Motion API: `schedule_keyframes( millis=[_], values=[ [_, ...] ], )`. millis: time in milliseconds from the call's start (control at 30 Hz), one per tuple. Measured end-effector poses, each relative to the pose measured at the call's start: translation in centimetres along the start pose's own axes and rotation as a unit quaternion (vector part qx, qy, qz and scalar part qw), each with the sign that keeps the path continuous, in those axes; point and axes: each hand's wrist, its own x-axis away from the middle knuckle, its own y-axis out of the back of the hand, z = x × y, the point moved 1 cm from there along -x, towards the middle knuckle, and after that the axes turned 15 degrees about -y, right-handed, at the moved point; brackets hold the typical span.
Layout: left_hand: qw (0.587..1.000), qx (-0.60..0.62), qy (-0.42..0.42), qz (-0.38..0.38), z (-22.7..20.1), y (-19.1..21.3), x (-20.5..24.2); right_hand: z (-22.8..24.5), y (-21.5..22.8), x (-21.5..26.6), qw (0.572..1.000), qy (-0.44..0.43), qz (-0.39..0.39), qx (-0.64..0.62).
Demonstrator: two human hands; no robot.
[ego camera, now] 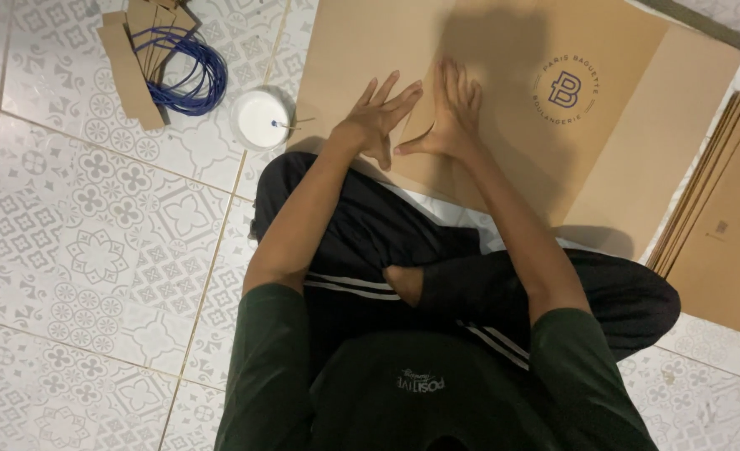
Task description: Applying glue to cardboard sheets and pressing them together to assemble packaging.
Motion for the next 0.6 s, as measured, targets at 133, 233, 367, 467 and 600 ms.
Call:
schedule_keyframes(
  millis=[133, 233, 367, 467, 600],
  values=[
    [1.0, -0.005, 0.01, 0.009, 0.8, -1.1, -0.8, 0.0, 0.4, -0.4, 0.998, 0.018, -0.062, -0.017],
    [1.0, -0.005, 0.013, -0.008, 1.5, -1.8, -1.1, 0.7, 1.7, -0.9, 0.998, -0.013, -0.055, -0.037],
    [1.0, -0.011, 0.021, 0.004, 1.4, -1.8, -1.2, 1.0, 3.2, -2.4, 0.984, -0.031, -0.136, -0.109],
    [0.999, -0.011, 0.032, -0.003, 1.2, -1.8, -0.7, 0.4, 3.2, -4.4, 0.965, 0.004, -0.223, -0.135],
    [0.998, -0.024, 0.06, 0.023, 0.5, -1.6, -0.6, -0.6, 2.5, -6.7, 0.95, -0.01, -0.291, -0.114]
  ],
)
